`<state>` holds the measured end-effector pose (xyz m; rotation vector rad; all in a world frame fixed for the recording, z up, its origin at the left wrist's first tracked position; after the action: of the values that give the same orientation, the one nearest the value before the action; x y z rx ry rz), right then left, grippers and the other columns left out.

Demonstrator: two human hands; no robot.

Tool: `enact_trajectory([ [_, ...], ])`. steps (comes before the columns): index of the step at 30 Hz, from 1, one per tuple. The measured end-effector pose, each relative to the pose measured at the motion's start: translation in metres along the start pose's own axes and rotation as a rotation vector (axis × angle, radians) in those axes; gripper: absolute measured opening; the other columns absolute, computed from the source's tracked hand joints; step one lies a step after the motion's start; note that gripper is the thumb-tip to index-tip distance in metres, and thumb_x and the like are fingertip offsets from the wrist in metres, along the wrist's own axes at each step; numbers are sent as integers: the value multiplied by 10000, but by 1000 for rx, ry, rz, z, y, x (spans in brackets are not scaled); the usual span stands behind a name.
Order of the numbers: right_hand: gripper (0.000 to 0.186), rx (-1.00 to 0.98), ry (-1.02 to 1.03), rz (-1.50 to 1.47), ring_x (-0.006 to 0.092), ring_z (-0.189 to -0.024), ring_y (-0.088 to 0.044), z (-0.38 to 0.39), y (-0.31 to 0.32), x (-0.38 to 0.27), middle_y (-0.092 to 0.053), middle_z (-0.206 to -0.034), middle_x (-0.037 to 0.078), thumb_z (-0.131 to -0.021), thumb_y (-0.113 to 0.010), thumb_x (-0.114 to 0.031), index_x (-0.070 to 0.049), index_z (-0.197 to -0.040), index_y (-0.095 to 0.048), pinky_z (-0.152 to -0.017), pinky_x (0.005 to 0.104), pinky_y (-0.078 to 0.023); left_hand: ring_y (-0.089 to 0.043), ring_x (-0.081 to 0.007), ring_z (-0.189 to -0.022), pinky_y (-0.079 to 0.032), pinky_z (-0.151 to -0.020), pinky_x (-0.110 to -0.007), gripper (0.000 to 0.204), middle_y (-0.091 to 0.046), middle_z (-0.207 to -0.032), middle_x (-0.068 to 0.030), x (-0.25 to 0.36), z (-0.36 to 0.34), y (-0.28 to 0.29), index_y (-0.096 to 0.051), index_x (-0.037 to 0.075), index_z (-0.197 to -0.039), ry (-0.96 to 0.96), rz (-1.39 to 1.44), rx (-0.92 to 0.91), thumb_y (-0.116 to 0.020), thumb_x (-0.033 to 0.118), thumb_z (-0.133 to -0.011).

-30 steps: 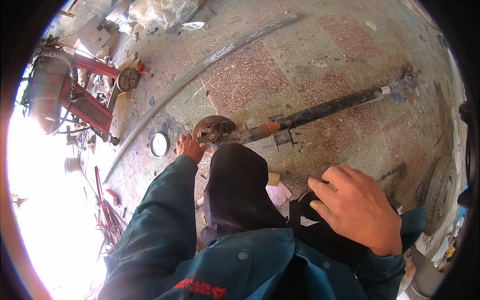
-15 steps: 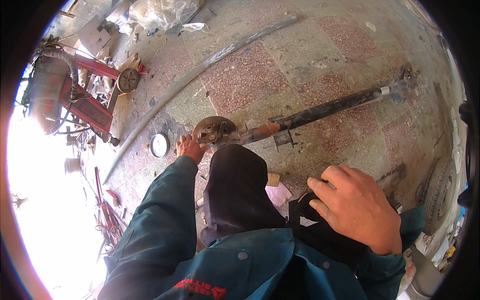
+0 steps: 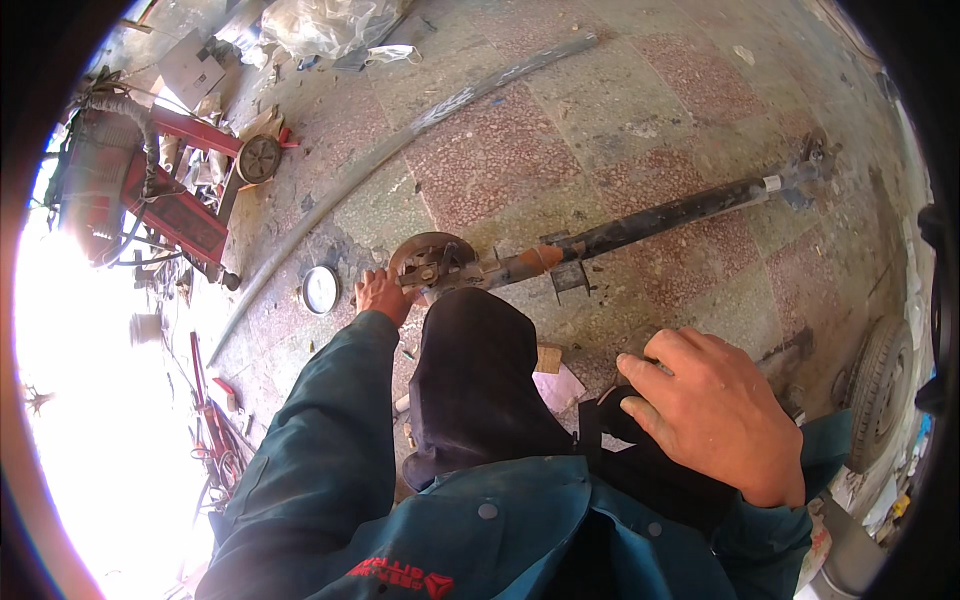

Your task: The person sits on the floor of a workshop and uses a small metal tool to scrape and clean a circular metal component attached to a long rod. The person repeatedly scrapes the surface and adjusts their grip on the tool and the part throughout the clip.

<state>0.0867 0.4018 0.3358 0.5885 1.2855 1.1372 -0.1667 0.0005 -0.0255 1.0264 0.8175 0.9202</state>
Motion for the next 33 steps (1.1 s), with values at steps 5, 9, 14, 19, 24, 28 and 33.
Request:
enact_trajectory([
  [5, 386, -7, 3, 8, 331, -1053, -703, -1, 0, 0, -672, -1098, 103, -942, -872, -228, -49, -1273, -786, -926, 461, -602, -602, -366, -1344, -462, -1113, -548, 783, -728, -1341, -150, 0, 1, 2, -657, 32, -1476, -3, 8, -3, -760, 653, -1011],
  [9, 381, -6, 5, 11, 332, -1055, -705, -3, 0, 0, -674, -1097, 104, -942, -872, -228, -53, -1270, -789, -924, 462, -604, -602, -368, -1347, -463, -1115, -548, 798, -728, -1346, -153, 1, 1, 4, -650, 32, -1485, 3, 1, -12, -758, 663, -1008],
  [14, 350, 7, -6, -46, 363, -1023, -725, -8, -5, 10, -702, -1087, 127, -954, -864, -235, -53, -1247, -804, -892, 484, -612, -604, -370, -1353, -466, -1115, -545, 833, -728, -1360, -157, 0, 1, 2, -635, 35, -1513, 14, -10, -4, -753, 683, -1002],
  [19, 343, -72, -97, -39, 428, -1002, -738, -23, -17, 63, -740, -1108, 179, -1003, -819, -274, -44, -1257, -817, -881, 523, -604, -601, -364, -1365, -466, -1118, -542, 841, -730, -1371, -152, 1, 1, 2, -616, 51, -1542, 23, 1, -21, -751, 684, -1005],
  [24, 381, -55, -106, -106, 448, -1077, -736, -56, -30, 125, -761, -1151, 211, -1030, -783, -322, -41, -1285, -812, -949, 536, -589, -602, -361, -1364, -461, -1120, -556, 827, -733, -1384, -156, 5, 1, 8, -610, 69, -1550, 28, 35, -25, -764, 668, -1001],
  [28, 430, -54, -355, -53, 467, -1097, -753, -107, -66, 175, -797, -1174, 251, -1056, -759, -386, -22, -1276, -816, -968, 558, -591, -595, -374, -1363, -457, -1122, -553, 824, -720, -1398, -166, -8, 9, -3, -604, 54, -1557, 69, 87, -23, -766, 645, -1007],
  [33, 627, 59, -738, 63, 497, -1145, -763, -154, -147, 287, -806, -1119, 313, -1088, -682, -530, 62, -1245, -810, -1007, 585, -588, -577, -371, -1384, -446, -1136, -545, 830, -699, -1395, -168, -1, 9, -6, -613, 31, -1534, 56, 133, -22, -765, 647, -1000],
])
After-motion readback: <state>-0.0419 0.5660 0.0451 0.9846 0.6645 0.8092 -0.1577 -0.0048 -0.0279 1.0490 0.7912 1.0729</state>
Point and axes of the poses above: each hand's wrist, its own z-axis away from the middle knuckle, its own y-axis out of the back of the hand, x = y × z, the point moved 4 cm from there along -z, towards the middle knuckle
